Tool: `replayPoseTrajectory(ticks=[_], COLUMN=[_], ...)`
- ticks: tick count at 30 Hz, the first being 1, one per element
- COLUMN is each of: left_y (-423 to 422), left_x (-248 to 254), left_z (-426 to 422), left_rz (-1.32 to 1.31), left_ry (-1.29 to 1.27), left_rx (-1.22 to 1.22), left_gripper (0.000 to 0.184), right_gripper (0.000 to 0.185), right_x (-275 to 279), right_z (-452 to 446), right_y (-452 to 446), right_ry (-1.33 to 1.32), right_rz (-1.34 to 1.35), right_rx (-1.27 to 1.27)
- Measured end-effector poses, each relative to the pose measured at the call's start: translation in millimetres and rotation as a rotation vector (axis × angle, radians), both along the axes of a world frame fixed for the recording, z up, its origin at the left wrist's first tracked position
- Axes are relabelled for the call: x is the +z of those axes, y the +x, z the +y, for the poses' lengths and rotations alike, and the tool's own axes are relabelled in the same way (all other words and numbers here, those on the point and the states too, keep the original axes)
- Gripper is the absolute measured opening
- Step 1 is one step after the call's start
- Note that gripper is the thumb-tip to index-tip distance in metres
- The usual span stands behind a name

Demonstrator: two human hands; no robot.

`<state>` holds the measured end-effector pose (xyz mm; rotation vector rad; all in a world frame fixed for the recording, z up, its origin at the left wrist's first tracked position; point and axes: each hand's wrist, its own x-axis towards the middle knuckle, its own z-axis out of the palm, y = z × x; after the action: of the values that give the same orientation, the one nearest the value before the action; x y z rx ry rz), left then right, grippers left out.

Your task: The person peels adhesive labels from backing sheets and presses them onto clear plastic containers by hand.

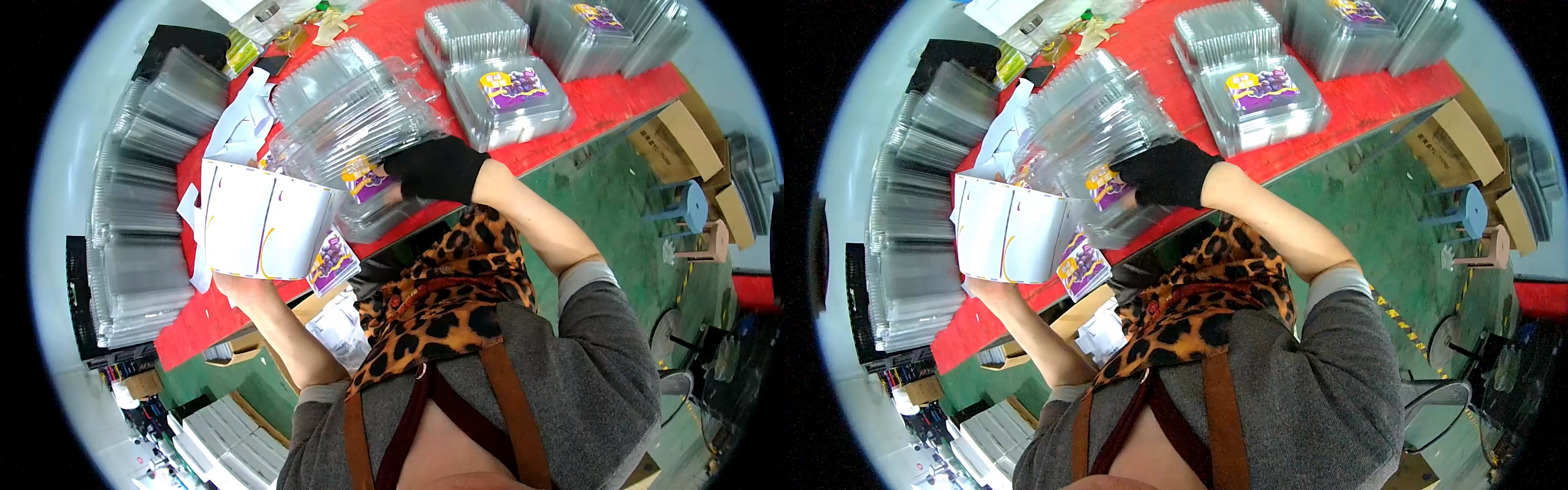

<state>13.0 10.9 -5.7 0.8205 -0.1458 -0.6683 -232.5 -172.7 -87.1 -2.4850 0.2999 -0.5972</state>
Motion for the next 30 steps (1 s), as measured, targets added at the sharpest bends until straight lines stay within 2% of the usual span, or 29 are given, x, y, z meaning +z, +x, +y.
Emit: replayPoseTrajectory(ticks=[2, 4, 5, 6, 7, 9, 11, 13, 14, 15, 16, 17, 19, 20, 23, 24, 30], left_y=[-1.2, -0.3, 6.2, 12.8, 17.4, 10.6, 10.8, 22.7, 23.2, 18.7, 11.6, 3.8, -13.0, -10.5, -5.4, -8.6, -19.4], left_x=[2.9, -5.0, -11.7, -13.7, -15.5, -10.9, -13.0, -28.1, -30.4, -30.5, -28.8, -23.1, -2.9, -6.9, -16.9, -15.1, -7.4], left_z=[-1.2, 0.1, 3.0, 5.2, 7.2, 5.2, 8.6, 13.0, 13.7, 13.3, 12.5, 10.6, 3.8, 4.6, 8.6, 8.2, 7.1], left_rz=[0.026, -0.157, -0.156, -0.157, -0.156, -0.116, -0.138, -0.227, -0.263, -0.297, -0.330, -0.241, -0.063, -0.064, -0.047, -0.026, 0.021], left_ry=[-0.010, 0.041, -0.022, -0.084, -0.144, -0.040, 0.008, -0.009, 0.036, 0.082, 0.128, 0.128, 0.130, 0.125, 0.115, 0.112, 0.151], left_rx=[0.024, -0.033, -0.117, -0.201, -0.285, -0.167, -0.120, -0.151, -0.119, -0.085, -0.050, -0.014, 0.056, 0.050, 0.052, 0.061, 0.045], left_gripper=[0.059, 0.060, 0.060, 0.059, 0.059, 0.059, 0.059, 0.059, 0.058, 0.058, 0.057, 0.056, 0.053, 0.054, 0.054, 0.053, 0.050], right_gripper=[0.052, 0.060, 0.064, 0.071, 0.073, 0.077, 0.082, 0.080, 0.081, 0.075, 0.073, 0.072, 0.070, 0.057, 0.050, 0.038, 0.030], right_x=[23.7, 7.8, -1.6, -4.7, -6.5, -7.5, -2.4, 4.1, 11.3, -4.2, -4.6, -4.6, -5.0, -6.0, -14.4, -8.9, -16.4], right_z=[13.7, 25.8, 33.7, 45.4, 49.8, 56.0, 45.7, 37.8, 34.6, 30.2, 28.3, 27.6, 31.1, 32.0, 27.6, 28.7, 6.6], right_y=[-8.8, 3.8, 12.1, 18.3, 20.9, 24.6, 15.7, 0.8, -7.7, -14.8, -25.4, -35.1, -48.9, -55.2, -70.1, -69.5, -78.1], right_ry=[0.055, -0.066, -0.125, -0.322, -0.290, -0.222, -0.073, 0.036, 0.038, -0.256, -0.228, -0.201, -0.122, -0.094, 0.011, 0.034, 0.291], right_rz=[0.093, -0.010, -0.061, -0.100, -0.109, -0.127, 0.064, -0.040, 0.123, -0.124, -0.069, -0.014, -0.137, -0.126, -0.100, -0.123, -0.110], right_rx=[0.045, 0.064, 0.071, 0.032, 0.021, 0.005, -0.013, -0.115, -0.190, -0.301, -0.365, -0.427, -0.578, -0.627, -0.610, -0.617, -0.469])
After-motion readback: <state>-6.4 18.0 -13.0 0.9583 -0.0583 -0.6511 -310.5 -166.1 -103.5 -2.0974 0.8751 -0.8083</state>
